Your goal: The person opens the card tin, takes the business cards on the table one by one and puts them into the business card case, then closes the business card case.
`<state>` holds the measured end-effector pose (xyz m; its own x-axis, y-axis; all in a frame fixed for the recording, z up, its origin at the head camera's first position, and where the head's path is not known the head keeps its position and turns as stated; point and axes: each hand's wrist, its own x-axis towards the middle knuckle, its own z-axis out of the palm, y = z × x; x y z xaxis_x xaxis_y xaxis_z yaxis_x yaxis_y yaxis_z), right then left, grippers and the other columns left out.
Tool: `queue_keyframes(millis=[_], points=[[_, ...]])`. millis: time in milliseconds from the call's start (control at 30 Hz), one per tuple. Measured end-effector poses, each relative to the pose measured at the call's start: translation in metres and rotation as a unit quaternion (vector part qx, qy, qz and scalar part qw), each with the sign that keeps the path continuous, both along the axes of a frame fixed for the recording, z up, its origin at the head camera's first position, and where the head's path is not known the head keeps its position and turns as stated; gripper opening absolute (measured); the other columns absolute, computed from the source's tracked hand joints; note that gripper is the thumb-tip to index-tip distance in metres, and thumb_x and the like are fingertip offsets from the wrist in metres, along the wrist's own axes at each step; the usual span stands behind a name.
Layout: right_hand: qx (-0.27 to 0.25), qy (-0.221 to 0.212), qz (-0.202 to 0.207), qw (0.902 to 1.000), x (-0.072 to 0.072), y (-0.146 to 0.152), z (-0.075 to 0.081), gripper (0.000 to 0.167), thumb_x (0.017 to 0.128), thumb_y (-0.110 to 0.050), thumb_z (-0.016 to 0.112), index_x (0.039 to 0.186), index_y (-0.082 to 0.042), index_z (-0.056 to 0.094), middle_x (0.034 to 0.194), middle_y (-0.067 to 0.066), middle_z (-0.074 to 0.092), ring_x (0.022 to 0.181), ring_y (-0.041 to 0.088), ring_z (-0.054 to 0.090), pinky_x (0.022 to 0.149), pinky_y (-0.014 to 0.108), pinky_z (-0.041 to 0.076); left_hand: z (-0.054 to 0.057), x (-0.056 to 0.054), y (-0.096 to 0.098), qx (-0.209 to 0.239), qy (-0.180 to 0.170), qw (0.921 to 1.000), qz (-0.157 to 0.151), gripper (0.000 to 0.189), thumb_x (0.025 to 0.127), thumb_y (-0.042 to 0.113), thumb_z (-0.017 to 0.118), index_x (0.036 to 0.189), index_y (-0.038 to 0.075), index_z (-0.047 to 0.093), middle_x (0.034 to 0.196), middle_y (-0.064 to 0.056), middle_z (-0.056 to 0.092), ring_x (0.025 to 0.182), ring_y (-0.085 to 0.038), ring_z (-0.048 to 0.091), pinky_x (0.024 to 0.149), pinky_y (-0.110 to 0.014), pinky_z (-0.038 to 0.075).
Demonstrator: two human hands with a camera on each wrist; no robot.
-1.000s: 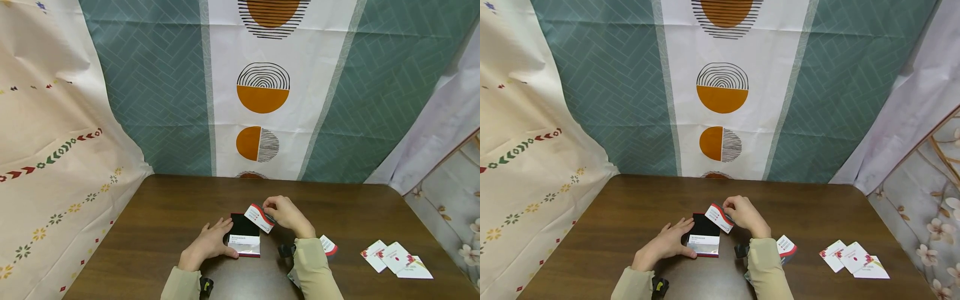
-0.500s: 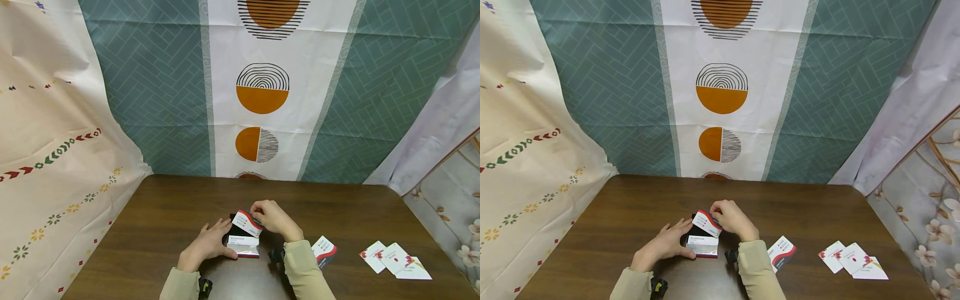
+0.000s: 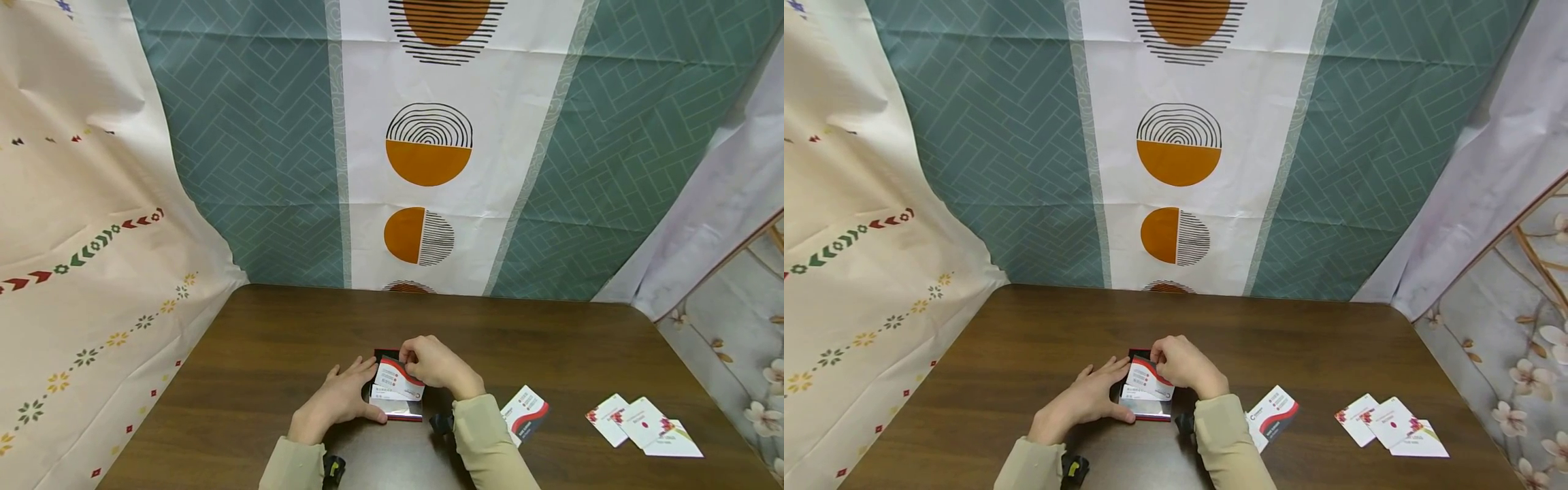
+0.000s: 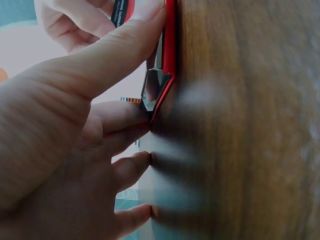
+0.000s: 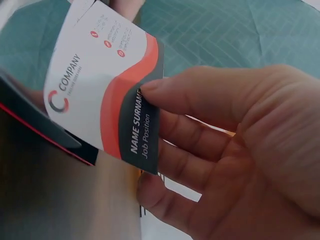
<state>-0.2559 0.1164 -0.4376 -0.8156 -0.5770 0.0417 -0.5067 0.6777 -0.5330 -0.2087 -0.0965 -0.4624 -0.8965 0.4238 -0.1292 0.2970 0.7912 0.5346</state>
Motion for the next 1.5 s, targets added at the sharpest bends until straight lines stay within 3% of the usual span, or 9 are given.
queue_keyframes(millis=[267, 700, 1200, 1500], points=[[0.018, -0.017, 0.008, 0.9997, 0.001, -0.007, -0.004, 0.012, 0.086, 0.002, 0.065, 0.089, -0.009, 0.066, 0.074, -0.004, 0.054, 0.064, 0.011, 0.049, 0.058, 0.024, 0.045, -0.001, -0.001, -0.001, -0.002, 0.006, 1.0000, -0.002, 0.094, 0.069, 0.048, 0.085, 0.144, 0.005, 0.048, 0.152, -0.015, 0.038, 0.142, -0.039, 0.027, 0.108, -0.068, 0.014], [0.025, -0.024, 0.023, 0.9991, 0.002, -0.011, -0.010, 0.015, 0.083, 0.004, 0.066, 0.081, -0.011, 0.066, 0.067, -0.007, 0.053, 0.060, 0.006, 0.048, 0.056, 0.023, 0.043, -0.001, 0.000, -0.001, -0.010, 0.002, 0.9999, -0.005, 0.095, 0.070, 0.050, 0.084, 0.143, 0.000, 0.047, 0.153, -0.013, 0.037, 0.143, -0.037, 0.026, 0.109, -0.067, 0.013], [0.047, -0.054, 0.033, 0.9969, 0.008, -0.017, -0.008, 0.015, 0.083, 0.002, 0.069, 0.079, -0.013, 0.070, 0.064, -0.009, 0.055, 0.055, 0.005, 0.048, 0.051, 0.021, 0.044, -0.001, 0.000, -0.003, -0.001, 0.003, 1.0000, -0.004, 0.098, 0.071, 0.050, 0.084, 0.145, -0.001, 0.045, 0.154, -0.014, 0.036, 0.143, -0.038, 0.024, 0.108, -0.068, 0.012], [0.062, -0.047, 0.029, 0.9965, 0.008, -0.018, -0.011, 0.017, 0.081, 0.002, 0.072, 0.077, -0.015, 0.070, 0.063, -0.010, 0.054, 0.057, 0.005, 0.047, 0.052, 0.021, 0.043, -0.003, 0.000, -0.003, -0.001, 0.005, 1.0000, -0.007, 0.097, 0.071, 0.049, 0.083, 0.144, -0.001, 0.045, 0.154, -0.014, 0.036, 0.143, -0.038, 0.024, 0.108, -0.068, 0.011]])
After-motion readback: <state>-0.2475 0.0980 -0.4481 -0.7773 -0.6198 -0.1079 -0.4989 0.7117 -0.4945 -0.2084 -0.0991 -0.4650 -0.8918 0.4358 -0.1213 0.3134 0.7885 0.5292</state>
